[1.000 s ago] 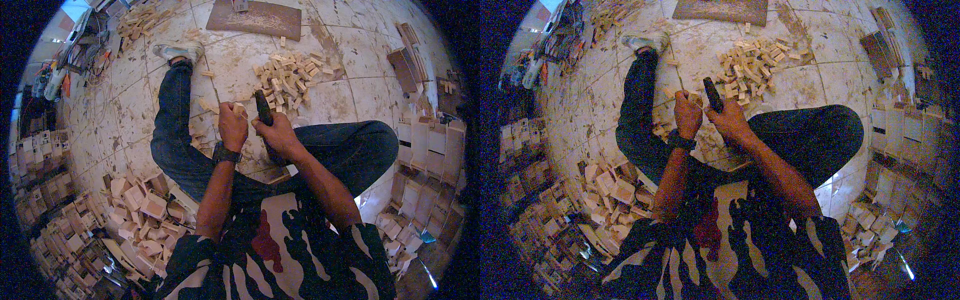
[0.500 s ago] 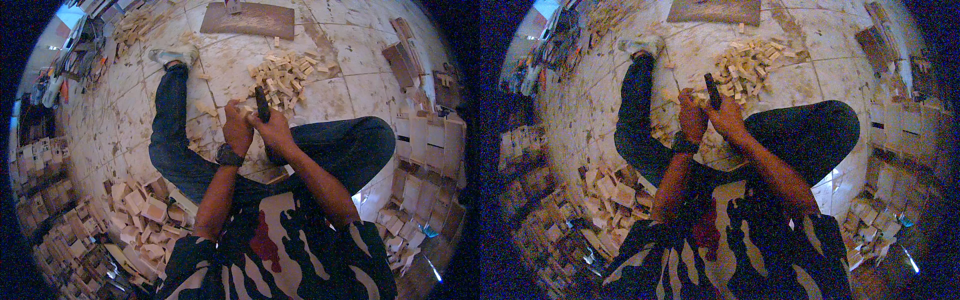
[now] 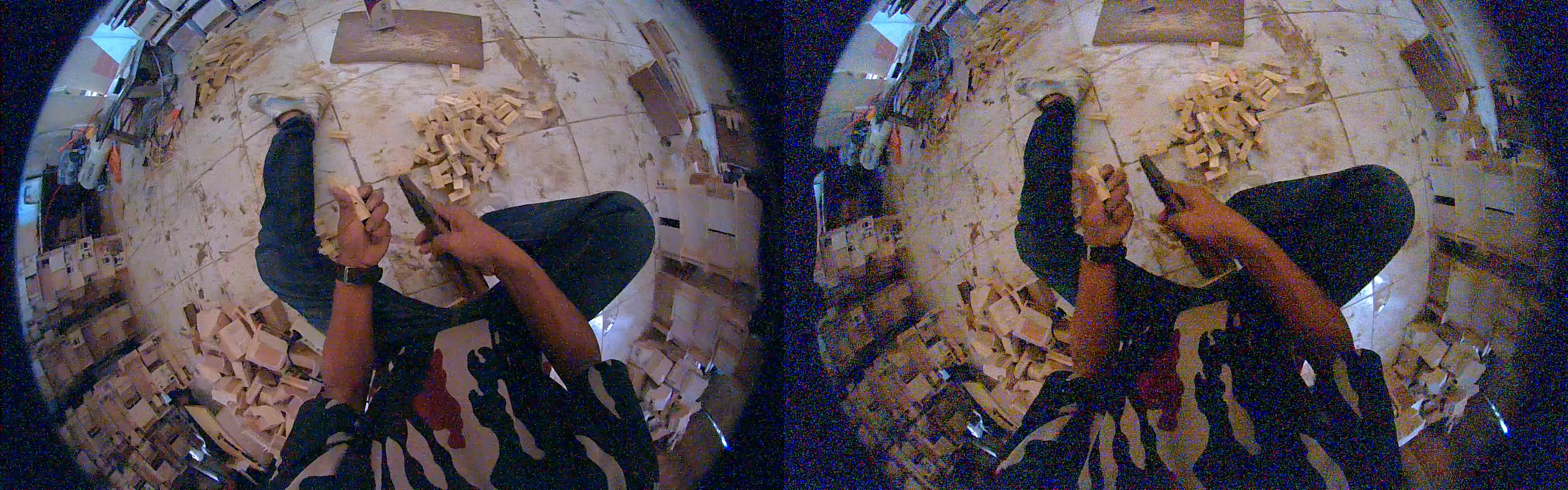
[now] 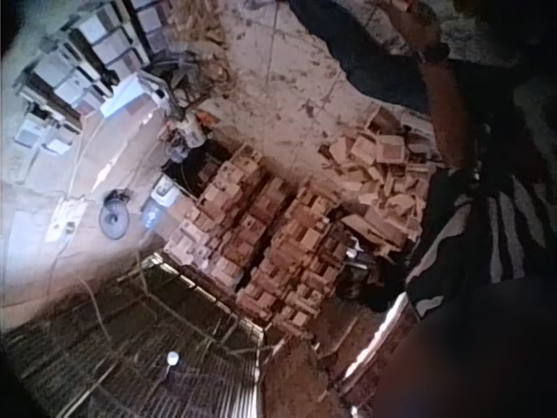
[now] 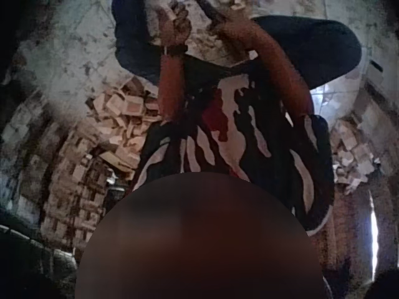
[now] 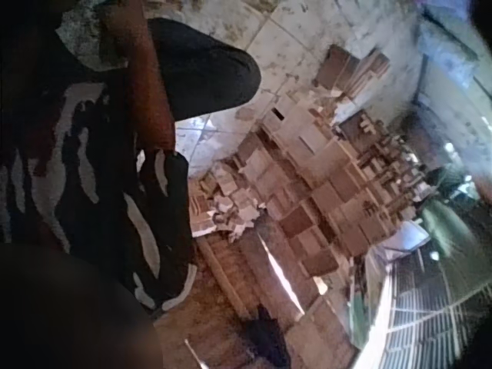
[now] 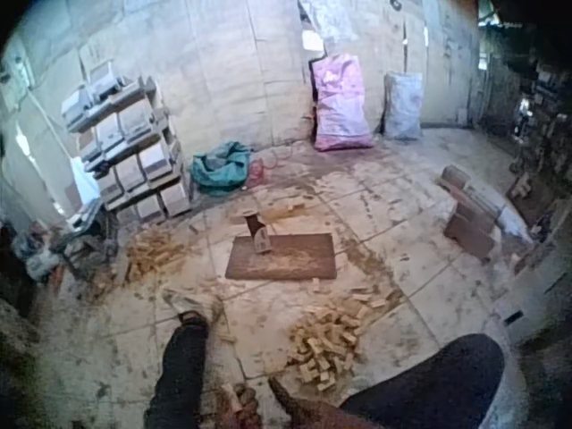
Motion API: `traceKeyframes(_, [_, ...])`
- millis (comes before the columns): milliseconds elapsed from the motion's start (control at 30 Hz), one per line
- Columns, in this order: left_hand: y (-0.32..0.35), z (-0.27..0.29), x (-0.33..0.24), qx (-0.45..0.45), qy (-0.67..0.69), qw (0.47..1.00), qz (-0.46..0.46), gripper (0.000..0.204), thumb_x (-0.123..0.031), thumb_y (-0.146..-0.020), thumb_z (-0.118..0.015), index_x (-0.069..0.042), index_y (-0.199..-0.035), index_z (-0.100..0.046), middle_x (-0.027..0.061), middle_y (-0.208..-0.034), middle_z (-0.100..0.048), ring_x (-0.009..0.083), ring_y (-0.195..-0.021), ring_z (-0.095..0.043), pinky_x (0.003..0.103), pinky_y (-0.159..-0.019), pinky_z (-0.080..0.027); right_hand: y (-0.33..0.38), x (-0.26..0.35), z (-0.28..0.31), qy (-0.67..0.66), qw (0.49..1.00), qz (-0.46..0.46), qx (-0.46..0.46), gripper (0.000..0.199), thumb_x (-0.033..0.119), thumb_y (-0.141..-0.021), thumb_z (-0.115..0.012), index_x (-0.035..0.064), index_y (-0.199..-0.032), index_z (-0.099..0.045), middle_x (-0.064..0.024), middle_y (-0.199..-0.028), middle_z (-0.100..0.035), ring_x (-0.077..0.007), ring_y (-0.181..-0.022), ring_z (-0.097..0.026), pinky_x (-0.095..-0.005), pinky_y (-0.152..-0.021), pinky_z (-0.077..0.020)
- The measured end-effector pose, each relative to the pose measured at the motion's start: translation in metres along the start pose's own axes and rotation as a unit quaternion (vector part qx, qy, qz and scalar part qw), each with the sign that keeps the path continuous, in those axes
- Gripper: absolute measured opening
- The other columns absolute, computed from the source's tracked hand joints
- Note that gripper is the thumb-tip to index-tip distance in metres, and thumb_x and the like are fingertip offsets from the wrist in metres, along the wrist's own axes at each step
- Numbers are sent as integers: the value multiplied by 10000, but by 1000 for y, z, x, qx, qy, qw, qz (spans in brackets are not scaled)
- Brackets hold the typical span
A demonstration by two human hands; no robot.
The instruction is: The person sits on the floor and uses pliers to trim small wooden blocks one at a time. They pick up each block, clip off small pieces, and place the trimmed block back on the floor among other pieces.
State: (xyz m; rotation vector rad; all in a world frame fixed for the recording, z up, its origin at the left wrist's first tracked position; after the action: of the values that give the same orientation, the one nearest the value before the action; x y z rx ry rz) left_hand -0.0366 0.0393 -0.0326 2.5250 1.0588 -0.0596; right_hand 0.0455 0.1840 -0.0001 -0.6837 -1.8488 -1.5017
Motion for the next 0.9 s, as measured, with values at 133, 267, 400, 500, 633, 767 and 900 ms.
traceKeyframes(133, [12,6,-17,-26,-18,999,-40,524,-617,-870,-441,-107,-963,-516,14,-749,-474,92,-423,-344,212,-342,-319,6,8,-21,40,997,35,60,445,25,-721,-554,31,-1162,-496,-76,-977,-617,-168,-827,-575,-305,-710,-481])
traceKeyframes(267, [13,7,-18,-33,-18,999,-15,528,-615,-875,-433,-102,-957,-523,66,-838,-585,106,-435,-401,232,-351,-343,9,14,-22,74,995,42,52,455,21,-704,-527,24,-1158,-493,-74,-968,-613,-164,-830,-568,-297,-712,-478])
traceKeyframes(400, [10,-3,-10,37,-9,999,15,494,-569,-904,-418,-90,-964,-522,78,-849,-563,100,-483,-425,214,-373,-342,12,16,-20,64,995,35,62,474,17,-703,-515,26,-1176,-483,-75,-962,-606,-161,-844,-566,-300,-716,-480])
traceKeyframes(500, [12,-1,-7,-27,-58,998,8,460,-532,-927,-403,-84,-972,-498,14,-721,-448,67,-480,-357,186,-372,-294,12,16,-21,48,996,49,58,498,19,-711,-520,30,-1205,-468,-76,-971,-602,-163,-856,-567,-306,-726,-482])
traceKeyframes(633, [11,-9,-7,-4,-143,990,-13,447,-528,-926,-415,-89,-959,-492,4,-728,-452,59,-493,-349,178,-384,-278,9,14,-21,71,994,72,47,519,24,-716,-534,33,-1228,-451,-76,-989,-598,-170,-871,-569,-315,-744,-482])
traceKeyframes(767, [11,-10,-10,-57,-225,972,-48,449,-540,-918,-423,-96,-935,-487,-17,-701,-439,48,-481,-333,172,-388,-261,8,13,-21,76,993,61,60,504,28,-716,-533,31,-1215,-459,-80,-987,-602,-178,-877,-570,-316,-769,-478])
traceKeyframes(900, [10,-19,-9,31,-249,968,-1,463,-560,-909,-422,-102,-920,-489,-31,-670,-429,43,-474,-327,176,-388,-261,11,15,-19,95,992,51,58,475,33,-715,-534,33,-1186,-471,-80,-972,-607,-182,-867,-572,-312,-765,-478])
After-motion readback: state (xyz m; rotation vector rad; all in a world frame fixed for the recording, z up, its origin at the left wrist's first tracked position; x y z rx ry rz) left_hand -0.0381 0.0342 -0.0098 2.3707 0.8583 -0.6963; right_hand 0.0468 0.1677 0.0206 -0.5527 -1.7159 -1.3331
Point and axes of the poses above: each hand's wrist, its own y-axis away from the middle knuckle, its own z-axis out of the back of the hand, x = y × z, the point moved 5 cm from there along -y, towards the middle knuckle
